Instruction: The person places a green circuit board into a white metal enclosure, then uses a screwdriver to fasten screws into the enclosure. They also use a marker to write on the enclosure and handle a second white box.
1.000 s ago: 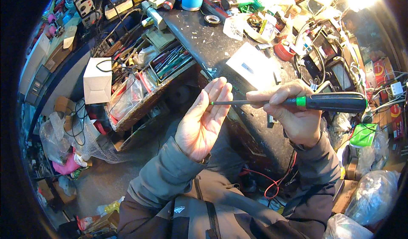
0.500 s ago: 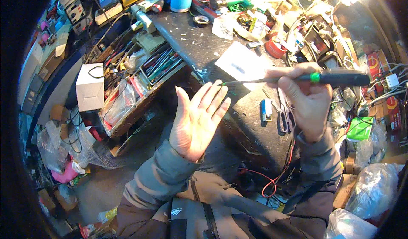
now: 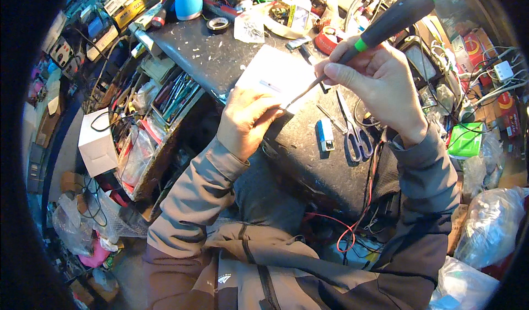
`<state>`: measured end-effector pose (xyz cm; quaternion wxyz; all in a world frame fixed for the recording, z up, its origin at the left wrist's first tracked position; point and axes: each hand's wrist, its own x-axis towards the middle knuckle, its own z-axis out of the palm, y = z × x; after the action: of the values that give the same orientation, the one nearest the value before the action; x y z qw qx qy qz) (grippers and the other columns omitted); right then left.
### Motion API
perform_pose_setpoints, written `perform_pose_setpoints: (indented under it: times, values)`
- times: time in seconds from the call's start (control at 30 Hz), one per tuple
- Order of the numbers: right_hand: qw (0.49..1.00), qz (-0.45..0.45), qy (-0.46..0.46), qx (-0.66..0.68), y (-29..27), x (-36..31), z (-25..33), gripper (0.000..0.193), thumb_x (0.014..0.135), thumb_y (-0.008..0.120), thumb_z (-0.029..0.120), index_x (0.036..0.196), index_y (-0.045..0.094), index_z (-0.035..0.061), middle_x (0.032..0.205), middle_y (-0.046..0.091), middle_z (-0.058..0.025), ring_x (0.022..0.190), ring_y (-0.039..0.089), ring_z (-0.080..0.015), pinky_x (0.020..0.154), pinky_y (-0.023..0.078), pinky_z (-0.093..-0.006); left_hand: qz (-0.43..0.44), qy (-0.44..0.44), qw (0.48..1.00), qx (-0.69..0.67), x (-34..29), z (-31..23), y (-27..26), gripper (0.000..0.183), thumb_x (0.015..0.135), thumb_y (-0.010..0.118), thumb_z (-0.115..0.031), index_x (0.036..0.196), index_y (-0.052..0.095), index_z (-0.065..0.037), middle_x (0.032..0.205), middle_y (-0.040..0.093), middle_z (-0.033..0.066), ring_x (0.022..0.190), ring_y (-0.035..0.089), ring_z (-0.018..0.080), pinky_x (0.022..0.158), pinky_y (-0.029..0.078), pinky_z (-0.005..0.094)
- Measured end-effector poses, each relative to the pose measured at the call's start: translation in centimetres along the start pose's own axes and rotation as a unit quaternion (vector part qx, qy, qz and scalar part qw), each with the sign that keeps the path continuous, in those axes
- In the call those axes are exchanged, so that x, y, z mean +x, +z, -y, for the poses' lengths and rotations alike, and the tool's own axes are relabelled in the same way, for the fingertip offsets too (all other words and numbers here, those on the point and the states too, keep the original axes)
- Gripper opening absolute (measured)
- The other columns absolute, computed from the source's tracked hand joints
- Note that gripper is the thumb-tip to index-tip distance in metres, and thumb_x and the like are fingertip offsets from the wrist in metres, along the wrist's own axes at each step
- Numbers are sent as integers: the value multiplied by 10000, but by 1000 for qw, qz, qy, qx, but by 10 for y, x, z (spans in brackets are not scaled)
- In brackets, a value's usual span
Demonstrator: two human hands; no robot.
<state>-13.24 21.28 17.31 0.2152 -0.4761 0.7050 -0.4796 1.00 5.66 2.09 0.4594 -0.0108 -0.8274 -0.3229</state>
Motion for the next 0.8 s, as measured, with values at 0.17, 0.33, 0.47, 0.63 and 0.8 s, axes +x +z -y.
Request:
perform_pose_setpoints:
  times: [0.17, 0.33, 0.47, 0.63, 0.8]
  values:
    - [1000, 25, 4, 3, -1, 6, 0, 166, 921, 681, 40, 1070, 619, -1, 976, 714, -97, 936, 687, -149, 849, 561, -280, 3, -9, 999, -41, -1, 6, 2, 293, 694, 813, 30, 953, 735, -81, 951, 683, 64, 926, 616, 233, 816, 497, 342]
    - [996, 65, -40, 41, 2, 11, 5, 198, 900, 708, 93, 1055, 650, -16, 945, 709, -77, 875, 678, -127, 790, 539, -265, 12, -14, 997, -81, 1, 8, 3, 288, 660, 814, 62, 907, 748, -70, 885, 673, 60, 939, 620, 245, 827, 519, 341]
    - [988, 7, 16, -152, 6, 15, 9, 216, 892, 726, 126, 1042, 668, -18, 905, 704, -56, 821, 668, -108, 750, 538, -261, 7, 18, 998, -53, 3, 9, 4, 282, 659, 804, 60, 901, 750, -74, 872, 678, 46, 923, 619, 238, 819, 516, 335]
    - [996, 25, -85, -9, 17, 23, 0, 219, 874, 754, 175, 943, 696, -25, 838, 701, -41, 803, 651, -97, 724, 513, -242, -1, 16, 996, -83, 2, 10, 4, 264, 665, 789, 62, 884, 754, -82, 852, 683, 30, 888, 615, 227, 811, 497, 331]
    - [996, -14, -26, -79, 15, 18, -9, 185, 844, 787, 196, 937, 723, 49, 822, 693, 1, 699, 581, -43, 594, 425, -209, 5, -6, 996, -85, -1, 12, 5, 274, 656, 769, 85, 867, 739, -85, 880, 679, 48, 952, 614, 254, 831, 518, 348]
